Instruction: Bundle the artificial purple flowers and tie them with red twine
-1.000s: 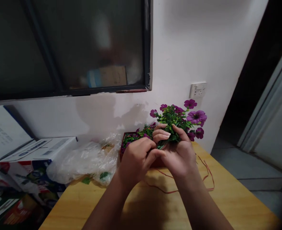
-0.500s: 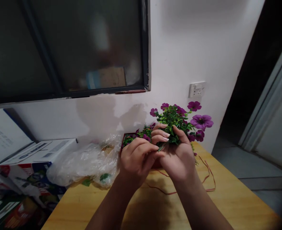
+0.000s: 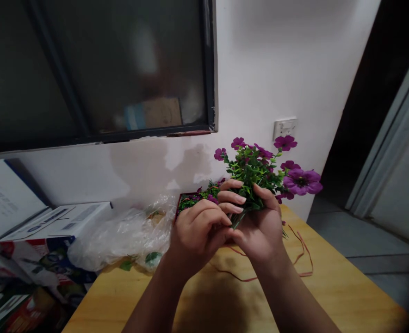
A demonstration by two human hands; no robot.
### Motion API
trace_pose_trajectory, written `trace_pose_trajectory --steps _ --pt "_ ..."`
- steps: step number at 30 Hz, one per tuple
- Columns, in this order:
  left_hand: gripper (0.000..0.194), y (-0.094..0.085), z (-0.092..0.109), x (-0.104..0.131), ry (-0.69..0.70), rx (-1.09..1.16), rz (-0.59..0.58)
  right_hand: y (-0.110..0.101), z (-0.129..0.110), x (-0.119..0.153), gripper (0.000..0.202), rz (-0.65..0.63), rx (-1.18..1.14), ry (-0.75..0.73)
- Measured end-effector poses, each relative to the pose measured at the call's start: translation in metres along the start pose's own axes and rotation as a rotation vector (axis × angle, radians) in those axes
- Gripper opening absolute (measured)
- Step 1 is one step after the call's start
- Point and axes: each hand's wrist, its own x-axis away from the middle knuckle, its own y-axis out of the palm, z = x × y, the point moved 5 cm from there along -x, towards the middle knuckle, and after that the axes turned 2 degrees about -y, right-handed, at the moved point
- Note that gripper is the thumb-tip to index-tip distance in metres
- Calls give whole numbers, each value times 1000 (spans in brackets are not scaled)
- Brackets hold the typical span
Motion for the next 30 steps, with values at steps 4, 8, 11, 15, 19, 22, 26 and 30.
trace_pose_trajectory --steps 4,8,11,15,19,22,26,30 --pt "19 -5 1 -4 4 10 -1 1 0 1 18 11 29 10" --pt "19 -5 1 -6 2 2 -25 1 -1 1 19 6 41 -6" --pt "15 -5 2 -4 33 4 5 0 -1 1 19 8 19 3" --pt "11 -1 4 -1 69 -7 31 -4 -2 2 17 10 3 27" --pt "13 3 6 1 109 -28 42 -8 -5 2 14 14 -11 20" --pt "10 4 5 3 129 -32 47 -9 -4 2 13 12 15 37" --pt "6 4 2 5 149 -43 47 -7 -3 2 13 18 34 37" --pt "13 5 4 4 183 -38 16 -6 -4 2 13 13 24 10"
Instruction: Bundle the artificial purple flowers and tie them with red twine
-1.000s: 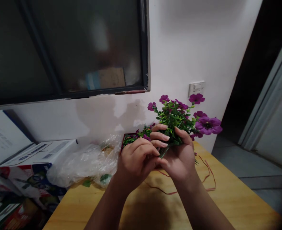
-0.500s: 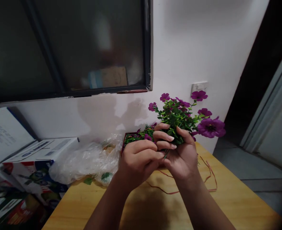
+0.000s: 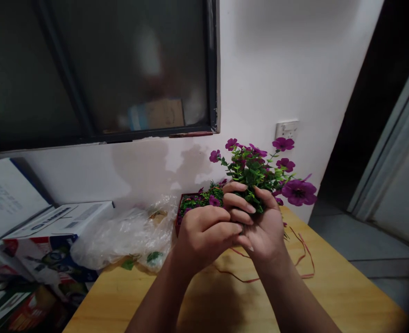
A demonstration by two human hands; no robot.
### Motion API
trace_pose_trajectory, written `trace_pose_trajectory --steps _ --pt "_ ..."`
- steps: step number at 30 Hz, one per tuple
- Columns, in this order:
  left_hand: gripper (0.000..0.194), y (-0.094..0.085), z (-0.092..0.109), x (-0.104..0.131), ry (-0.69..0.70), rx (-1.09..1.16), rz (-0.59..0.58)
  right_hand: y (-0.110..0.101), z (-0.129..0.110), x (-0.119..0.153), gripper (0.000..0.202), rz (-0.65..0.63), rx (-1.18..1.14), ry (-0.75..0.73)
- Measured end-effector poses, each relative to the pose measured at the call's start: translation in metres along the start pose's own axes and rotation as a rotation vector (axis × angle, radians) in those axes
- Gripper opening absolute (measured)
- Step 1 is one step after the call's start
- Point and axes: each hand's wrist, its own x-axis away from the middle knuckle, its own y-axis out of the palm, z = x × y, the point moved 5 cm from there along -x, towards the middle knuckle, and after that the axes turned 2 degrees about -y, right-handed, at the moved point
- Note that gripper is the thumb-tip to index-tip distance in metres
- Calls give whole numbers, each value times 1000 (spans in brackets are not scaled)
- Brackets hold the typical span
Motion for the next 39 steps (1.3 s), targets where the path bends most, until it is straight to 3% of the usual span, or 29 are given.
trace_pose_trajectory --steps 3,8,12,17,21,24,29,35,39 --pt "13 5 1 0 -46 -94 -41 1 -5 -1 11 -6 -17 -77" --pt "18 9 -2 2 -254 -235 45 2 -11 -3 15 2 -34 -189" --pt "20 20 -4 2 -360 -285 -92 2 -16 -1 20 19 23 -285" --pt "29 24 -7 3 -557 -160 -178 2 -19 0 23 69 122 -360" --pt "34 22 -14 6 -802 126 -190 5 -15 -3 18 116 156 -405" --pt "38 20 -18 11 -958 269 -132 3 -11 -6 15 141 177 -402" --pt "39 19 -19 16 -986 314 -19 -7 -11 -6 23 200 267 -393" --pt "37 11 -20 17 -961 305 168 3 -5 -9 34 -59 444 -384" --pt "36 8 -18 15 -952 313 267 1 -3 -14 38 -73 513 -328"
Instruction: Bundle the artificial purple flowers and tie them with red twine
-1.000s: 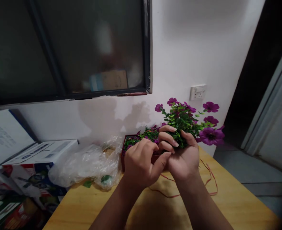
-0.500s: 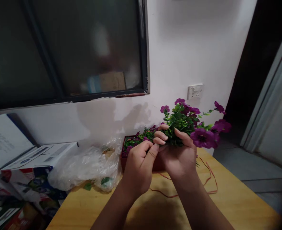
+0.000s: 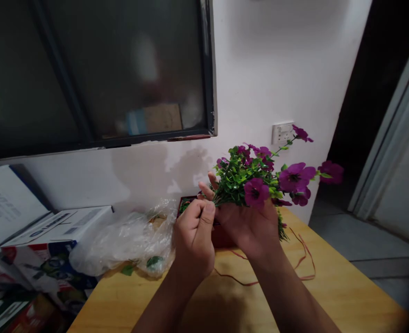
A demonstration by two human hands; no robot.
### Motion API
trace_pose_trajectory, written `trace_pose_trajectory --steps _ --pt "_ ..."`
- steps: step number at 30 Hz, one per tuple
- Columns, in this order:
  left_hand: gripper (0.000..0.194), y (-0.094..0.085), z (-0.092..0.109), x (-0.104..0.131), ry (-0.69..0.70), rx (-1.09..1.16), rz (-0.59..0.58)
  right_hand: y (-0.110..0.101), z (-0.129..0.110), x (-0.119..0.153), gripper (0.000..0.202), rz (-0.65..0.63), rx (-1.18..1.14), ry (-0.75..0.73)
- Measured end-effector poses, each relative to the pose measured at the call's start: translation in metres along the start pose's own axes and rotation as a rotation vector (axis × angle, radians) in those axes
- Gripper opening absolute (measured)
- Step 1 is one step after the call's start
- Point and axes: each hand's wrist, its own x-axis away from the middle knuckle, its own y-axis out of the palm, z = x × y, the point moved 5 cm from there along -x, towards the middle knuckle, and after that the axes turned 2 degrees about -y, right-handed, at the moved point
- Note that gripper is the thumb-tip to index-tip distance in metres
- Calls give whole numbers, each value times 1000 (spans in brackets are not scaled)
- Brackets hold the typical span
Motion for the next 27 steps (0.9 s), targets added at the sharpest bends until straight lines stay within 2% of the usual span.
trace_pose_trajectory --steps 4,7,11,18,23,27 --pt "37 -1 1 0 -3 -18 39 -15 -6 -4 31 122 45 18" --pt "37 -1 -3 0 -37 -67 -7 -23 -18 -2 23 197 90 -46" --pt "39 3 -8 0 -97 -86 -149 -22 -27 0 25 203 141 -93" --pt "41 19 -18 -2 -279 44 -423 -29 -27 -1 24 450 71 -169" --pt "41 31 -22 0 -401 200 -591 -28 -27 -2 16 472 -27 -150" --pt "43 33 -25 2 -515 293 -750 -27 -22 -4 15 435 -36 -69"
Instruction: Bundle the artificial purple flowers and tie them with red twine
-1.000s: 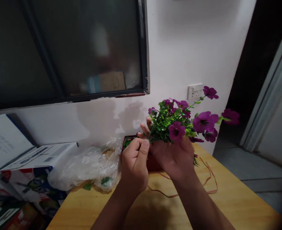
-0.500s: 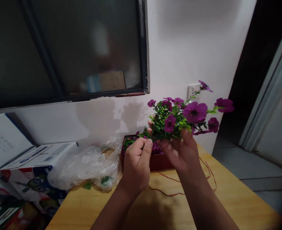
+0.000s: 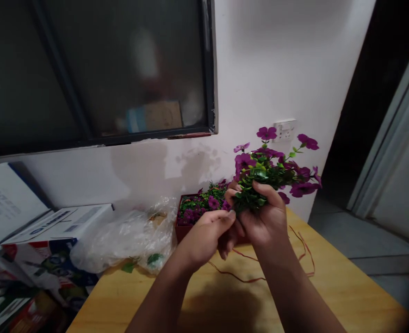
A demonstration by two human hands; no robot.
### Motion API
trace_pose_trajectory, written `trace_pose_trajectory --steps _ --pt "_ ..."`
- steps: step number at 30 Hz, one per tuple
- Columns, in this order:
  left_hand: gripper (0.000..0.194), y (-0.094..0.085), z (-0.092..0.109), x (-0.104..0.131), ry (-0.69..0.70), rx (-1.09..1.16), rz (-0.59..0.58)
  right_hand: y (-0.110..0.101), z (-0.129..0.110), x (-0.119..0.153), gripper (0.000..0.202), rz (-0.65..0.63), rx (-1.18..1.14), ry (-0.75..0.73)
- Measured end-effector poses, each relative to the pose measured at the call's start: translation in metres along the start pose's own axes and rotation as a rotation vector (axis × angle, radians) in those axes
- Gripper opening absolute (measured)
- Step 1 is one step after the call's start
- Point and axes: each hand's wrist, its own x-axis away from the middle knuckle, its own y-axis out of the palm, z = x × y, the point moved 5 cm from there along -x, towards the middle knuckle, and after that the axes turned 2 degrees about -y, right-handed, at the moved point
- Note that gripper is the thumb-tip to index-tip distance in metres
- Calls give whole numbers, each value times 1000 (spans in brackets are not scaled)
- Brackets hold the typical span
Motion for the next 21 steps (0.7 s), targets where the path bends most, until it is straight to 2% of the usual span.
trace_pose_trajectory --steps 7,10,15,21 --pt "45 1 -2 6 -163 273 -191 4 6 3 9 -161 26 54" --pt "48 3 -2 8 -271 419 -281 5 4 4 7 -194 25 29" --pt "36 7 -3 10 -388 672 -402 5 -1 4 8 -160 15 -28" --pt "24 10 -5 11 -431 827 -432 -2 -4 5 19 -127 -10 -32"
